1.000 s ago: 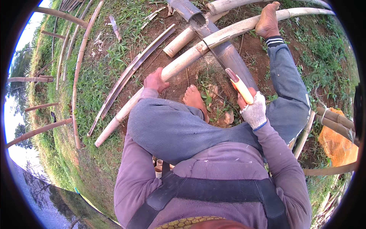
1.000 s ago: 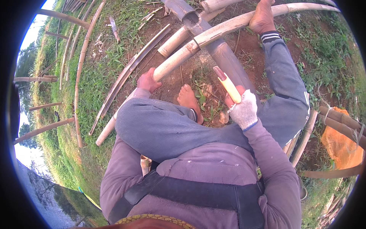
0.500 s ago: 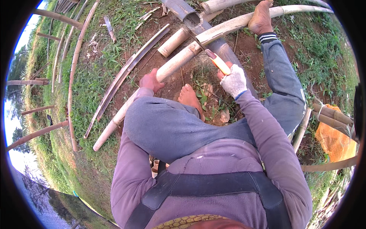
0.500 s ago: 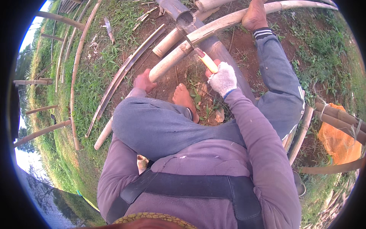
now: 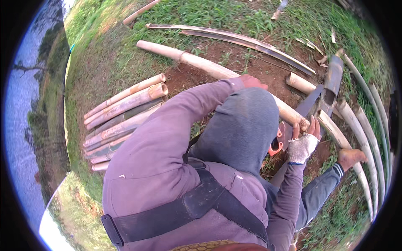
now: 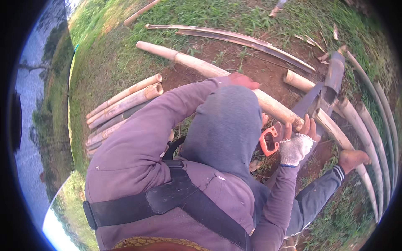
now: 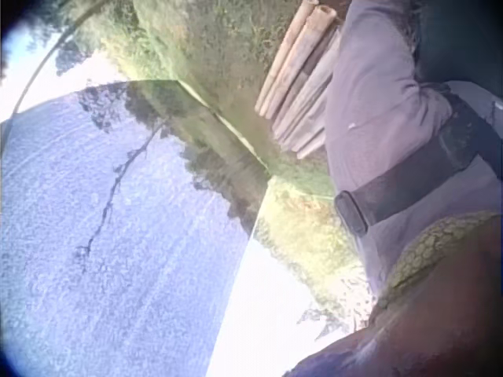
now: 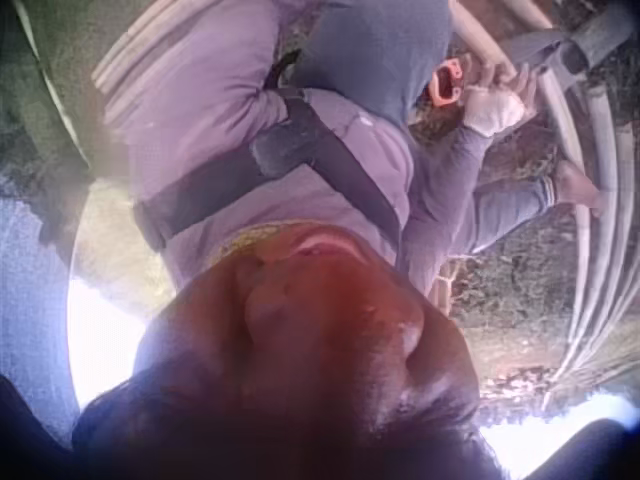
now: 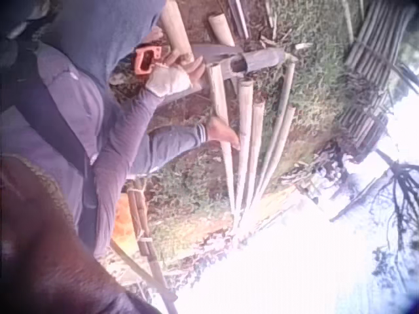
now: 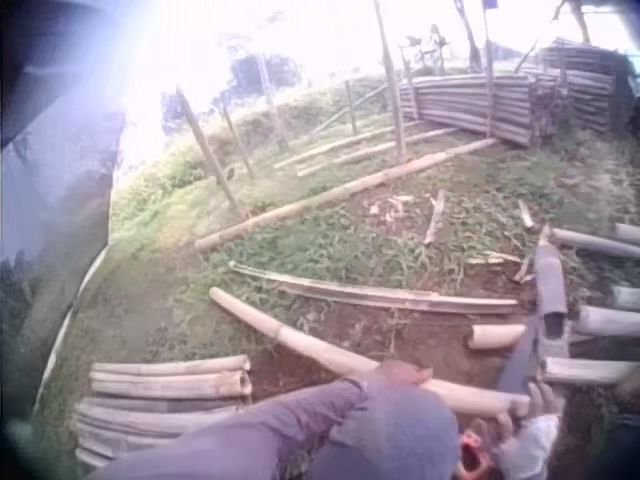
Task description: The person sits on the ground and uses a hand saw to cut long bamboo poles into shorter sections. They hold the bamboo with their hands and feet, saw through it, and place the cut pieces into a pile nearby.
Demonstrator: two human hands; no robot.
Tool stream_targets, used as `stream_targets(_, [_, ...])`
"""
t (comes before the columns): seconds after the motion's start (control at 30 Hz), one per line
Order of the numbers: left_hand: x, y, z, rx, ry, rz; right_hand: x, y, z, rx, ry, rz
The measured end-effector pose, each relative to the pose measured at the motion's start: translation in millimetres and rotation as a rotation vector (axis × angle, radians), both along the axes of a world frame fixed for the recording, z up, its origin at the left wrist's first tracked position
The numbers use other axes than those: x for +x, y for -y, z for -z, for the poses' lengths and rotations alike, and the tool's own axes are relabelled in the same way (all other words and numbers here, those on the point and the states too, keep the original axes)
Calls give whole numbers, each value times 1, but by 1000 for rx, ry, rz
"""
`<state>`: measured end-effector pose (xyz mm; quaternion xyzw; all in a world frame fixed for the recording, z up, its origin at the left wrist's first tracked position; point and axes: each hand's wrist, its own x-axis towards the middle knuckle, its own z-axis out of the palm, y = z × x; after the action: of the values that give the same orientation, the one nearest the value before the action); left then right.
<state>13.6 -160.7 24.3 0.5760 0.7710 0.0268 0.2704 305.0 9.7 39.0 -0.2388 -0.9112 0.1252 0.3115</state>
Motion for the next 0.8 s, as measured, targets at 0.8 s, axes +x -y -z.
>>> stream_targets(0.8, [-12, 452, -75, -384, -268, -716, 90, -81, 55, -417, 512, 56])
